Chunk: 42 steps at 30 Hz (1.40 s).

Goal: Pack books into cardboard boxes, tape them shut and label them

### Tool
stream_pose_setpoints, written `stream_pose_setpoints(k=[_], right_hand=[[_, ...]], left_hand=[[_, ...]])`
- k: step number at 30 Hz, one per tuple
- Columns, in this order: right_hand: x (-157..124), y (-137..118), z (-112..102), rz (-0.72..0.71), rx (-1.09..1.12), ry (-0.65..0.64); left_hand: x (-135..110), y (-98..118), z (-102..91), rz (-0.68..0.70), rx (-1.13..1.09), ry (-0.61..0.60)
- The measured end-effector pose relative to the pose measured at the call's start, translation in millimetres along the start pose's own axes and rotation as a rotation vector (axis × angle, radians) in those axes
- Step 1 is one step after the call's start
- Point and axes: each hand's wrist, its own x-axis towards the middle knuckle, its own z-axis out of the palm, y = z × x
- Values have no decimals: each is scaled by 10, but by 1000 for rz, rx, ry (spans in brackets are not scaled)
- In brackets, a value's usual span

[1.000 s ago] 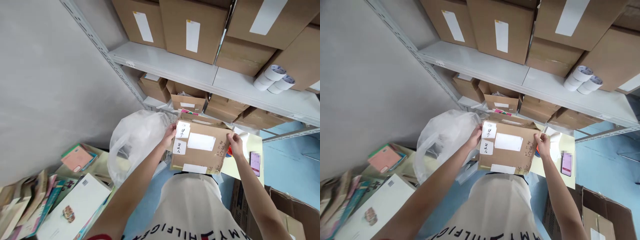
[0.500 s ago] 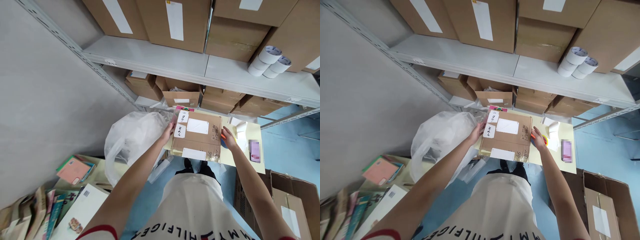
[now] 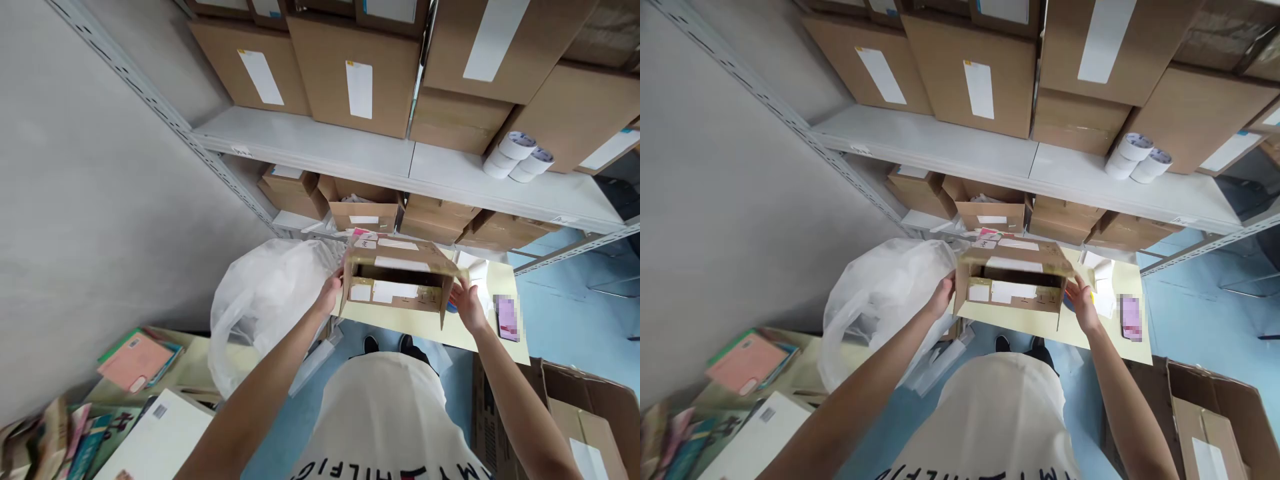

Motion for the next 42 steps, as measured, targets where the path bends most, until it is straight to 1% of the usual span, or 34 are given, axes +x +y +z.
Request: stream_pose_setpoints(k=[2,4,6,8,11,13,14,15,17,18,19,20,21,22,23,24,25,27,28,30,32,33,34,35,36,37,39,40,42], right_hand=[[73,-175,6,-40,-70,-23],[132,-272,52,-55,-114,-25],[184,-290,98,-19,-104,-20],[220,-255,90,42,-74,-8],[220,-178,-71,98,-69,3],[182,-154,-239,74,-140,4],[157,-155,-320,35,-233,30],[132,-162,-388,-19,-378,82],[93,-184,-460,-158,-799,218],[87,-193,-454,-232,-1026,253],[92,-197,-420,-304,-1220,234],[110,-195,-361,-369,-1353,156],[139,-186,-284,-417,-1414,42],[179,-173,-197,-441,-1411,-70],[225,-158,-109,-439,-1364,-151],[273,-146,-31,-413,-1295,-185],[318,-140,31,-366,-1218,-177],[384,-151,83,-238,-1039,-108],[398,-168,73,-168,-929,-91],[382,-213,-2,-39,-685,-125],[312,-248,-99,55,-507,-243],[262,-252,-139,74,-488,-319],[205,-243,-166,63,-522,-389],[148,-221,-180,24,-606,-441],[93,-184,-180,-35,-728,-465],[45,-135,-172,-98,-867,-460],[-19,-23,-150,-177,-1102,-380],[-29,26,-146,-184,-1173,-340],[0,67,-165,-193,-1224,-299]], left_hand=[[113,167,27,1,111,3],[197,254,81,-77,202,-1],[246,258,130,-166,250,15],[265,213,127,-227,240,60],[256,169,-22,-309,188,135],[233,206,-180,-297,239,168],[219,244,-254,-251,316,196],[204,290,-313,-180,435,232],[174,377,-366,-7,776,332],[162,406,-354,76,964,364],[153,416,-318,145,1132,360],[148,406,-263,191,1259,316],[146,376,-195,204,1336,243],[146,328,-122,187,1359,161],[148,267,-48,150,1336,91],[151,200,18,103,1274,45],[152,133,75,50,1187,30],[147,24,152,-70,971,66],[138,-11,173,-139,846,92],[107,-41,192,-290,556,110],[56,-40,197,-392,269,55],[24,-42,200,-404,185,16],[-12,-51,207,-395,168,-23],[-52,-73,218,-371,218,-60],[-94,-106,235,-336,319,-91],[-137,-149,260,-297,444,-118],[-217,-253,328,-233,672,-165],[-249,-303,368,-217,759,-170],[-290,-380,447,-221,886,-148]])
